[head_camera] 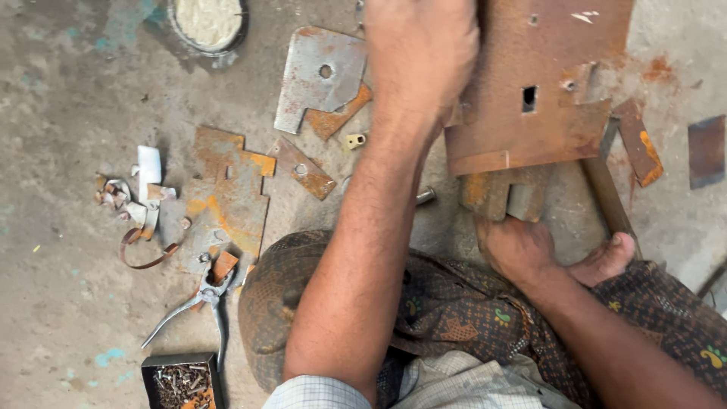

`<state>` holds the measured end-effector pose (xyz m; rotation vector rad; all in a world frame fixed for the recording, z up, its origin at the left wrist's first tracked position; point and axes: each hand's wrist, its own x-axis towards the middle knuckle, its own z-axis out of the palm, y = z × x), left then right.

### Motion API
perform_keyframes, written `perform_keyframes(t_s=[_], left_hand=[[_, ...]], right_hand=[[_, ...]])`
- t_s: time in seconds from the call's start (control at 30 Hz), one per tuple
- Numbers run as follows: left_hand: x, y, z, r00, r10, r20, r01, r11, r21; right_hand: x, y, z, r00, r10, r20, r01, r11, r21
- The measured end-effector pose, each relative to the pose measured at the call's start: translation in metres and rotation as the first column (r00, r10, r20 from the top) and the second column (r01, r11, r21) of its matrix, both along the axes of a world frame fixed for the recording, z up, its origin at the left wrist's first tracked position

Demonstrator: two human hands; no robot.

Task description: The person sits on the floor and assembles a metal lock mechanism by inserting pins and striking them with a hammer. The person uses a small container of white paste, a hammer, and a metal block to secure the components into a rusted metal plate.

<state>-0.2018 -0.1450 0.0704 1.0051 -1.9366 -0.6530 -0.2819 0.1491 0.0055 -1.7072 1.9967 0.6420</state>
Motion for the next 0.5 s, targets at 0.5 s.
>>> perform_keyframes(t_s=[0.5], left_hand=[[0.015, 0.000, 0.011, 0.964, 0.110, -0.244, 0.000, 0.912, 0.411]], right_hand=[[0.009, 0.002, 0.029, 0.947, -0.236, 0.219, 0.292, 0.915, -0.278]])
